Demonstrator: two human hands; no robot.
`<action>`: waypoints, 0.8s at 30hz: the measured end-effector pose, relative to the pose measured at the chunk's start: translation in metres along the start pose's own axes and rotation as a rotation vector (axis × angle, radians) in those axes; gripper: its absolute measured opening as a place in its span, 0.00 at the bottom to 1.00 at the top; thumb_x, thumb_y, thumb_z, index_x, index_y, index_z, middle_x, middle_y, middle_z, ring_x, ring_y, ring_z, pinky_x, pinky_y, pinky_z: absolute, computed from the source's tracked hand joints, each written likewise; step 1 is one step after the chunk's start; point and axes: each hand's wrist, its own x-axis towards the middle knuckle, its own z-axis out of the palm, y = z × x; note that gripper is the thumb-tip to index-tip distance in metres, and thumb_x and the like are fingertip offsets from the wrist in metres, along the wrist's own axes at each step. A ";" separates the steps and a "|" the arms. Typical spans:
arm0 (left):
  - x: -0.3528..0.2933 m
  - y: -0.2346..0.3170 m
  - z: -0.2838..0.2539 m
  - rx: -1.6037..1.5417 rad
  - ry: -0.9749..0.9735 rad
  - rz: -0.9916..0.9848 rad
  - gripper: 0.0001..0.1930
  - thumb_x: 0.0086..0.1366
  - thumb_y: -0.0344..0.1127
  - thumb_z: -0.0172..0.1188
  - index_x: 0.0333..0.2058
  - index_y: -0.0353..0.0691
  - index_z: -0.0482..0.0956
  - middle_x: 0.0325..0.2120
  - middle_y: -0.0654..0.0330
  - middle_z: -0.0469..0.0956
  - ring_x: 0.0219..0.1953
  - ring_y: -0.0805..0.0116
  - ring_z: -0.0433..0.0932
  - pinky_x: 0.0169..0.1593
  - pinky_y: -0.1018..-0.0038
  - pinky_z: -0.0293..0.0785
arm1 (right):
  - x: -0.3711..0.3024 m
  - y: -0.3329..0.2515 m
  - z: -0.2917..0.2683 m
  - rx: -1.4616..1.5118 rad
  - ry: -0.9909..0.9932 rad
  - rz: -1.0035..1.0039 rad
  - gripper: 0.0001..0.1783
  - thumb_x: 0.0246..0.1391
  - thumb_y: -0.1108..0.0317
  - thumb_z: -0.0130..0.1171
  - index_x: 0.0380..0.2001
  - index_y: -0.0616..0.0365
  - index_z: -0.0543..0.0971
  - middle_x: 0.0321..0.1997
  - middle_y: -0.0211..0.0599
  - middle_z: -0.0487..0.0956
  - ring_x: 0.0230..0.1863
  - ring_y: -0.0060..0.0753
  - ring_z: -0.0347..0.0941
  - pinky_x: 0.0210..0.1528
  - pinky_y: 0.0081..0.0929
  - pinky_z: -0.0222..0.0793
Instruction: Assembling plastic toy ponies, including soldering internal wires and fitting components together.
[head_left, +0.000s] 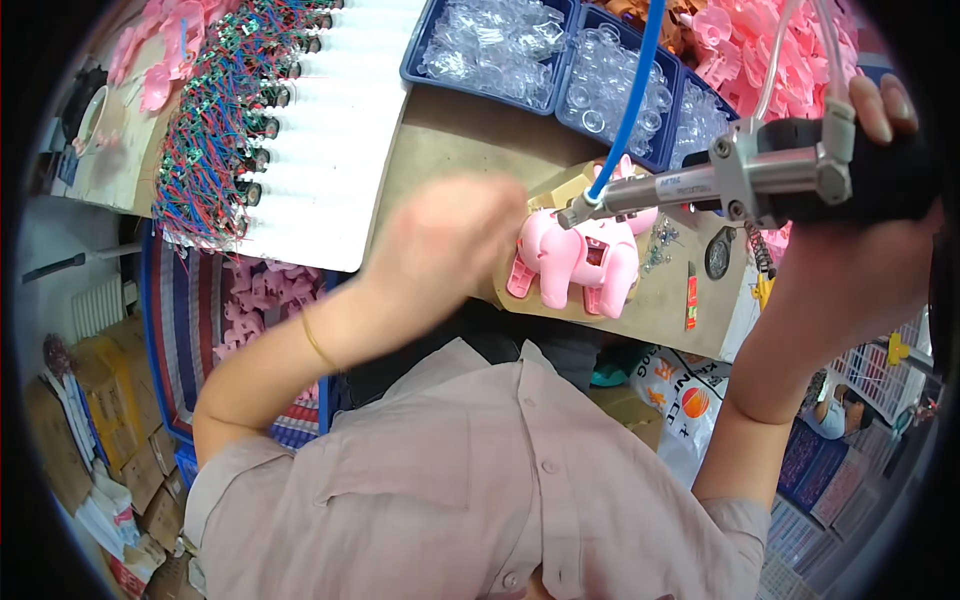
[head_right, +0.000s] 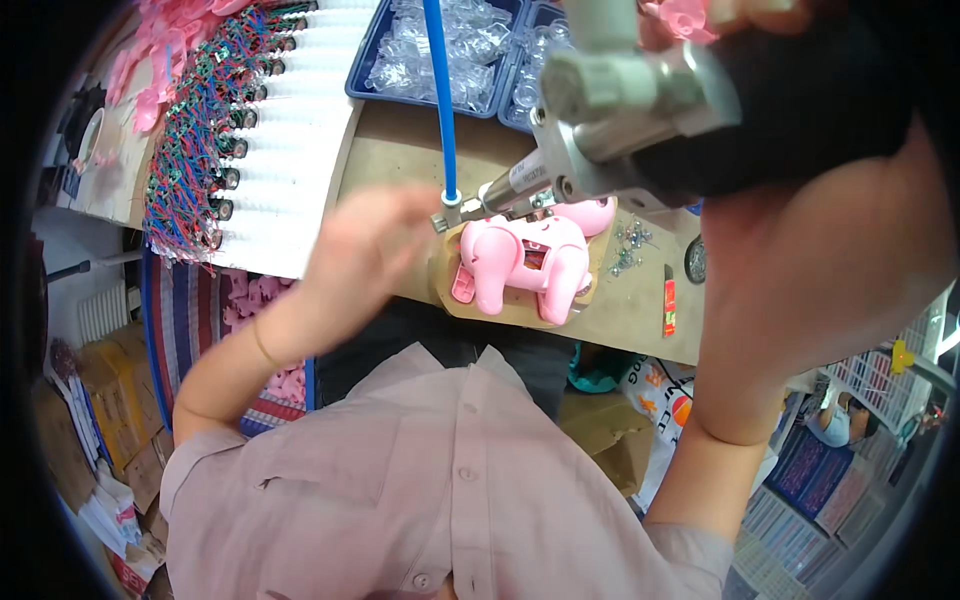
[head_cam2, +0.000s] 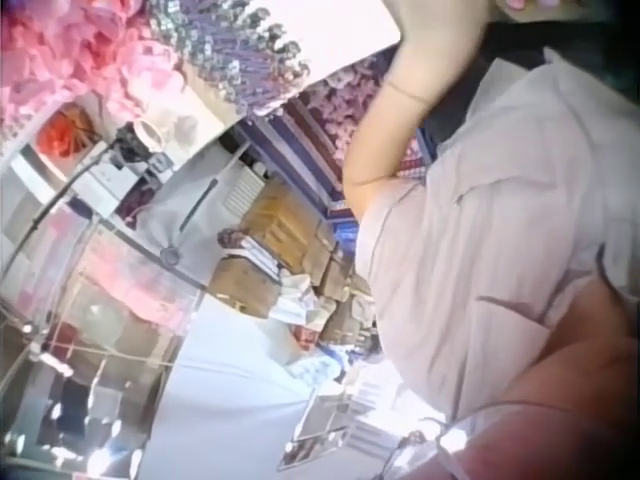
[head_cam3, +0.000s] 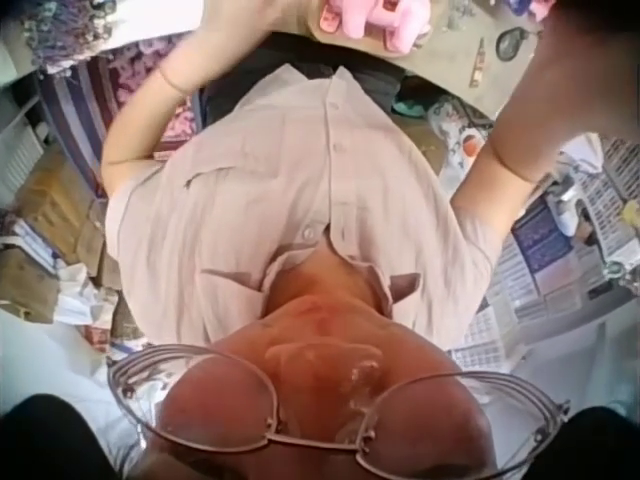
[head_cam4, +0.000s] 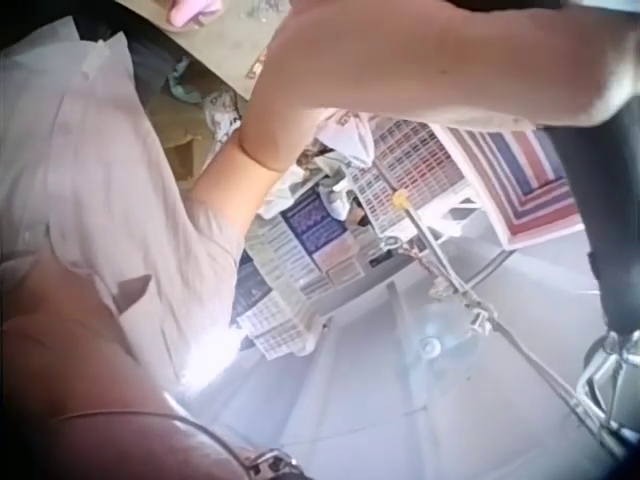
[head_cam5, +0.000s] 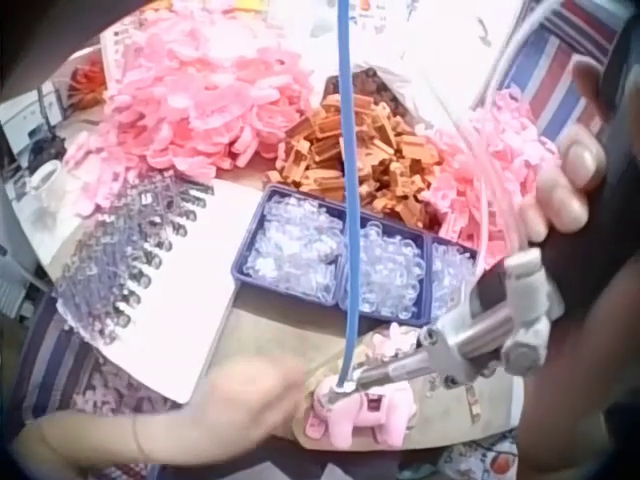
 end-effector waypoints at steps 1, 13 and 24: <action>-0.017 0.005 0.008 0.007 0.007 0.169 0.09 0.56 0.26 0.59 0.37 0.35 0.78 0.41 0.55 0.79 0.40 0.60 0.78 0.44 0.69 0.75 | -0.001 -0.003 0.001 0.001 0.000 -0.007 0.08 0.56 0.67 0.46 0.27 0.61 0.67 0.29 0.35 0.66 0.30 0.29 0.61 0.39 0.29 0.62; -0.070 0.026 0.043 0.162 -0.054 0.341 0.06 0.51 0.27 0.59 0.28 0.36 0.74 0.54 0.53 0.71 0.36 0.68 0.77 0.37 0.73 0.75 | 0.004 -0.007 0.022 -0.072 0.034 0.008 0.10 0.57 0.64 0.48 0.31 0.61 0.69 0.30 0.33 0.67 0.31 0.28 0.62 0.36 0.28 0.61; -0.079 0.036 0.052 0.160 0.006 0.268 0.07 0.46 0.25 0.56 0.22 0.37 0.66 0.57 0.46 0.67 0.25 0.68 0.72 0.32 0.74 0.70 | 0.012 -0.051 0.027 -0.031 0.276 -0.046 0.13 0.56 0.60 0.53 0.35 0.59 0.68 0.30 0.36 0.66 0.31 0.28 0.62 0.35 0.23 0.61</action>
